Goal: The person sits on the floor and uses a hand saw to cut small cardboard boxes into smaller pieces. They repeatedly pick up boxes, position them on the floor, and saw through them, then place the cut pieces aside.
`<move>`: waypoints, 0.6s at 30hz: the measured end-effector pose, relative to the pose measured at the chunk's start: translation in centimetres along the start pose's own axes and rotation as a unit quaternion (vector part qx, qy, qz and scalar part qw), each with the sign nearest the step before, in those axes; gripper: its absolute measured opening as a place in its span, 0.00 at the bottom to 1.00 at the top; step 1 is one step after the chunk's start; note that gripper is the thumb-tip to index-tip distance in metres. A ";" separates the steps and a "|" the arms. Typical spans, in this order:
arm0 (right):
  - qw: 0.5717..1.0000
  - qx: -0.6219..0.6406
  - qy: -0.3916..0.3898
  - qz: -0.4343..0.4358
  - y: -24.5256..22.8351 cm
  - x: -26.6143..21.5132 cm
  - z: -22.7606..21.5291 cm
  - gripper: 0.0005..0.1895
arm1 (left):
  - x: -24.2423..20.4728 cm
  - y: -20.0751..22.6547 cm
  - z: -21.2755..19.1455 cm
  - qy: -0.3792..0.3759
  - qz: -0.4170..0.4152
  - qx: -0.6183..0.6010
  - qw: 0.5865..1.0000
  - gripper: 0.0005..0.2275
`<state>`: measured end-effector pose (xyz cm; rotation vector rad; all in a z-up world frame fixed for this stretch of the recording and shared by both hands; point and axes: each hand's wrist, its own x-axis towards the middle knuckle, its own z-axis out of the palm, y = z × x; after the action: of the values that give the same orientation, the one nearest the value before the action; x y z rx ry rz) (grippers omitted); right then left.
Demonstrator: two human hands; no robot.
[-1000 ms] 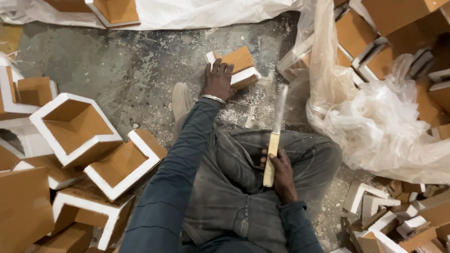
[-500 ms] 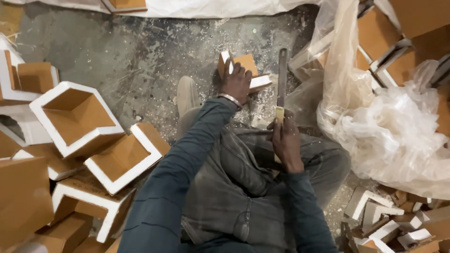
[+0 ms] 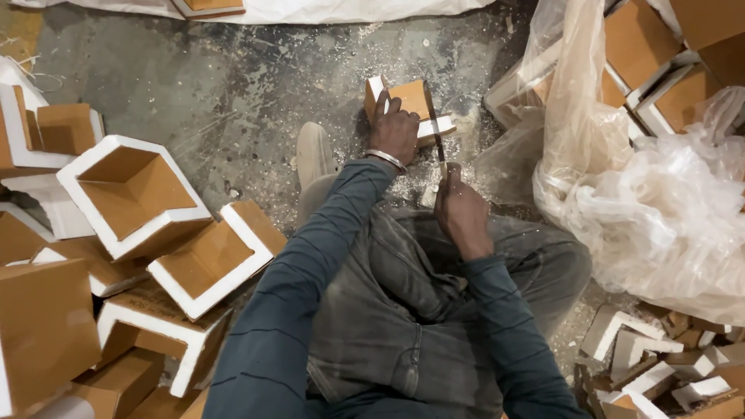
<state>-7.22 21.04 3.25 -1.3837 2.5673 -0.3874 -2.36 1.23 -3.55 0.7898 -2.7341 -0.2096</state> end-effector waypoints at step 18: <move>0.996 -0.045 -0.070 -0.006 1.4 3.1 1.9 0.21 | 0.6 0.1 -0.6 -0.044 0.007 -0.010 0.999 0.08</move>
<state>-9.42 18.89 0.89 -1.4029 2.4910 -0.1703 -2.74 0.91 -2.81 0.7733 -2.8144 -0.2760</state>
